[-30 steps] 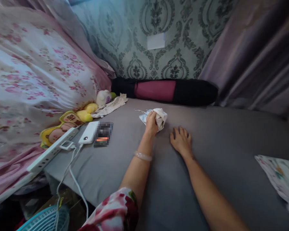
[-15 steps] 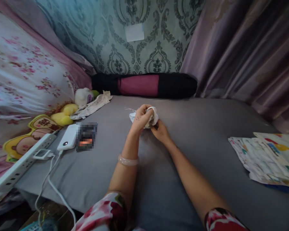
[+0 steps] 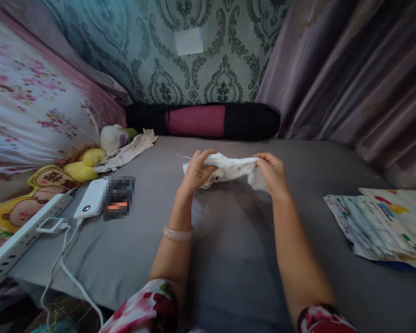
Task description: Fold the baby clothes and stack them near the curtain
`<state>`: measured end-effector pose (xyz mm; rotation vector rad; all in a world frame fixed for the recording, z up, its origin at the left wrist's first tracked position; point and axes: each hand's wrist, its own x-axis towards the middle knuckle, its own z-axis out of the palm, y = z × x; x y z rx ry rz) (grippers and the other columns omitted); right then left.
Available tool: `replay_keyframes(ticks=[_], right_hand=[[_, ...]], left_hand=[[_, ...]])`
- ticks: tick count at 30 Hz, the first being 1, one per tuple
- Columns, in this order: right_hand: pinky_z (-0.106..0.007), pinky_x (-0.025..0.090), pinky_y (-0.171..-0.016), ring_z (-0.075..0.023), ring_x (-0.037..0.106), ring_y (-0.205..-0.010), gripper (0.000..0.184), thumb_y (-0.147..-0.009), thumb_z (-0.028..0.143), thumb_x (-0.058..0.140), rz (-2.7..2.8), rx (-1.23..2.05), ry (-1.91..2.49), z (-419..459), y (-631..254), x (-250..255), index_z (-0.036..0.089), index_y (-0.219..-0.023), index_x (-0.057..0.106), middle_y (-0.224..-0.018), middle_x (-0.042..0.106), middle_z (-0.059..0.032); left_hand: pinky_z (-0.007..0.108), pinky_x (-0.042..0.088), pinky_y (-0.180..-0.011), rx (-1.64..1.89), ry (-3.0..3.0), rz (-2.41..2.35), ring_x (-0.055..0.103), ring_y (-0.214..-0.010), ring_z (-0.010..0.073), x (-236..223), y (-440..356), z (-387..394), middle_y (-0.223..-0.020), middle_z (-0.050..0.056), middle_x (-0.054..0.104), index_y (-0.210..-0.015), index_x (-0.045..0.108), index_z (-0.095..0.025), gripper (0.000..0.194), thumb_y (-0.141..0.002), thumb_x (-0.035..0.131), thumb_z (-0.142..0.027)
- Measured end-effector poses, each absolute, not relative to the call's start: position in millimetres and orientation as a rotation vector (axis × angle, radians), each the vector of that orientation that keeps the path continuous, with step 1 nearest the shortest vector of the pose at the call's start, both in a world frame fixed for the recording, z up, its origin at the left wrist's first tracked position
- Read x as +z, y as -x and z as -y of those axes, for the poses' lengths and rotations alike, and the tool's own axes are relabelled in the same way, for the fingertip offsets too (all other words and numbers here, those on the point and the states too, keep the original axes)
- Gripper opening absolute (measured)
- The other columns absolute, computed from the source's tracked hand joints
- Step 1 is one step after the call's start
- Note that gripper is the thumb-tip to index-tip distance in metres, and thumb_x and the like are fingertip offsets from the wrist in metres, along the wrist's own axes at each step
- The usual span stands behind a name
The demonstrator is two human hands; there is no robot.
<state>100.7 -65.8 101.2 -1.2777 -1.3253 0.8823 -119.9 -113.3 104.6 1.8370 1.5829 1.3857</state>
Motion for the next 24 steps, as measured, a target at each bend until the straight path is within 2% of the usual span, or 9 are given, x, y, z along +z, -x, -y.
replay_keyframes(ticks=[4, 7, 10, 12, 15, 17, 20, 24], right_hand=[[-0.022, 0.035, -0.049, -0.0129, 0.051, -0.056, 0.021, -0.068, 0.028, 0.052, 1.435, 0.963, 1.465, 82, -123, 129, 0.016, -0.078, 0.067, -0.059, 0.057, 0.0019], [-0.023, 0.036, -0.049, -0.0142, 0.054, -0.056, 0.017, -0.069, 0.03, 0.057, 1.609, 1.055, 1.738, 80, -138, 123, 0.017, -0.075, 0.067, -0.058, 0.059, 0.0016], [-0.024, 0.041, -0.055, -0.0183, 0.061, -0.066, 0.014, -0.072, 0.029, 0.062, 1.873, 0.931, 2.013, 67, -148, 102, 0.017, -0.073, 0.068, -0.067, 0.066, -0.0042], [-0.027, 0.045, -0.063, -0.0226, 0.065, -0.079, 0.014, -0.072, 0.026, 0.064, 2.082, 0.809, 2.075, 59, -151, 90, 0.016, -0.08, 0.071, -0.082, 0.071, -0.0094], [-0.031, 0.049, -0.079, -0.0264, 0.065, -0.099, 0.032, -0.074, 0.021, 0.064, 2.226, 0.793, 1.917, 56, -149, 81, 0.016, -0.104, 0.071, -0.109, 0.07, -0.0137], [-0.034, 0.049, -0.087, -0.0257, 0.064, -0.104, 0.041, -0.077, 0.02, 0.061, 2.22, 0.779, 1.698, 57, -144, 80, 0.018, -0.117, 0.067, -0.117, 0.068, -0.0127], [-0.036, 0.048, -0.094, -0.0233, 0.064, -0.105, 0.037, -0.084, 0.022, 0.056, 2.16, 0.807, 1.355, 61, -131, 80, 0.02, -0.12, 0.066, -0.117, 0.068, -0.0095], [-0.034, 0.046, -0.096, -0.0196, 0.063, -0.107, 0.029, -0.088, 0.024, 0.053, 2.129, 1.047, 1.03, 64, -112, 77, 0.021, -0.112, 0.07, -0.114, 0.07, -0.0062]], left_hand=[[0.031, 0.045, -0.084, 1.302, -1.962, -1.555, 0.054, -0.088, 0.0189, 98, 112, 110, -0.094, 0.003, 0.055, -0.113, 0.068, -0.025, 0.038, -0.076, 0.069, -0.018], [0.032, 0.046, -0.083, 1.228, -2.0, -1.493, 0.056, -0.086, 0.0183, 83, 105, 103, -0.094, 0.004, 0.06, -0.113, 0.07, -0.025, 0.032, -0.082, 0.063, -0.02], [0.033, 0.047, -0.087, 1.147, -1.99, -1.379, 0.061, -0.093, 0.0202, 62, 97, 95, -0.101, 0.006, 0.067, -0.11, 0.072, -0.023, 0.027, -0.088, 0.057, -0.024], [0.033, 0.048, -0.089, 1.095, -1.956, -1.305, 0.063, -0.099, 0.0219, 49, 93, 92, -0.107, 0.007, 0.07, -0.109, 0.073, -0.021, 0.026, -0.089, 0.058, -0.03], [0.032, 0.05, -0.086, 1.047, -1.903, -1.241, 0.064, -0.099, 0.0231, 39, 91, 90, -0.109, 0.009, 0.071, -0.108, 0.073, -0.02, 0.03, -0.087, 0.062, -0.038], [0.031, 0.051, -0.084, 1.042, -1.881, -1.214, 0.065, -0.098, 0.0227, 38, 91, 91, -0.109, 0.009, 0.072, -0.107, 0.073, -0.019, 0.032, -0.086, 0.063, -0.04], [0.029, 0.051, -0.08, 1.054, -1.847, -1.213, 0.065, -0.095, 0.0213, 40, 91, 92, -0.105, 0.009, 0.072, -0.102, 0.075, -0.018, 0.031, -0.087, 0.062, -0.042], [0.026, 0.049, -0.073, 1.091, -1.781, -1.208, 0.064, -0.086, 0.0184, 45, 88, 93, -0.092, 0.007, 0.073, -0.093, 0.075, -0.016, 0.033, -0.087, 0.06, -0.045]])
